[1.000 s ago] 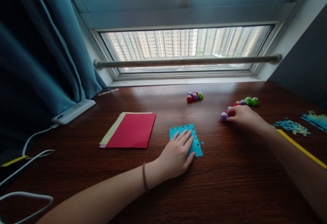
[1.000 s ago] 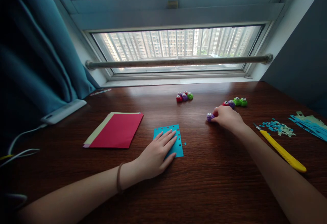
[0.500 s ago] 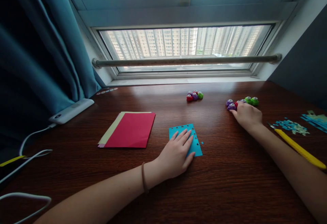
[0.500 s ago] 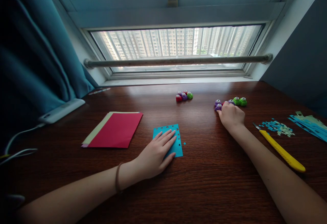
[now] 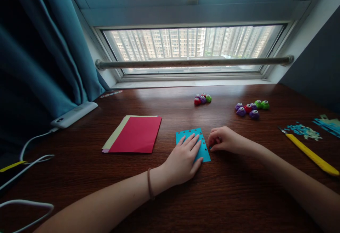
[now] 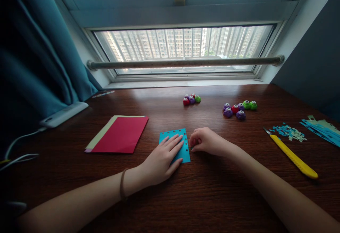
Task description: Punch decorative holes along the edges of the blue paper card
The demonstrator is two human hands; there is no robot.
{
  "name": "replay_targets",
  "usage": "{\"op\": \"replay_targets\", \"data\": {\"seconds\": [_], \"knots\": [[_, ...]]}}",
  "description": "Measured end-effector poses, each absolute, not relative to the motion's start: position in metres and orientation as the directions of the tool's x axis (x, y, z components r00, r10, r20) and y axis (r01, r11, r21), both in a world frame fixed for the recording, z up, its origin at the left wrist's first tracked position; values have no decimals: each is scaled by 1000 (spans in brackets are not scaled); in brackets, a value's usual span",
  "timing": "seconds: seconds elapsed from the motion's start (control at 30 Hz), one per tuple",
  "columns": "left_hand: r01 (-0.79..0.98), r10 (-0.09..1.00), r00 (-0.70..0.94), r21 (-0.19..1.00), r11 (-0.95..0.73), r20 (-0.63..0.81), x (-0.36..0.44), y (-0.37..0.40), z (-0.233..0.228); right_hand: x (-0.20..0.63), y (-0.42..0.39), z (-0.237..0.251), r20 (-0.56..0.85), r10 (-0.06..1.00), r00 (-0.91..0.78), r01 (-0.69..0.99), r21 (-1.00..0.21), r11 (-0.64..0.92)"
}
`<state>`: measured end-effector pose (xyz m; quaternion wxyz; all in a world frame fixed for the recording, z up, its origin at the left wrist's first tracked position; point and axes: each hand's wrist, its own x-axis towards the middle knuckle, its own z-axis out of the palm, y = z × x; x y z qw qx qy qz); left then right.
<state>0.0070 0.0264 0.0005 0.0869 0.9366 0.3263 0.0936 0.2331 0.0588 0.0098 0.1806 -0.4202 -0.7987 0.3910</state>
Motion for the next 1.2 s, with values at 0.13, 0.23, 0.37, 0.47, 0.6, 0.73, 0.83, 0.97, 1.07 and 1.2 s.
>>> {"op": "replay_targets", "data": {"seconds": [0.13,0.23,0.37,0.47,0.6,0.73,0.83,0.97,1.07,1.2], "knots": [[596,627,771,220,-772,114,6,26,0,233,60,8,-22,814,-581,532,-767,359],[598,628,770,219,-771,110,7,27,0,232,59,9,-29,809,-587,549,-748,372],[594,627,770,227,-772,120,7,27,0,232,59,10,-10,812,-584,565,-723,398],[588,625,769,232,-775,134,7,26,-1,233,60,10,-14,803,-596,550,-735,396],[590,624,772,226,-775,123,7,26,-1,234,60,11,-31,794,-607,572,-710,410],[590,624,771,226,-775,127,8,26,0,231,57,13,-32,785,-619,606,-655,451],[592,626,771,226,-773,121,7,27,0,232,59,15,-16,774,-633,612,-623,487],[589,626,769,239,-772,127,6,27,0,254,69,28,-28,833,-552,691,-575,439],[589,628,768,244,-771,128,6,27,0,290,78,53,-15,927,-375,823,-467,325],[588,627,768,244,-771,131,6,27,-1,340,79,101,158,987,-3,981,-191,34]]}}
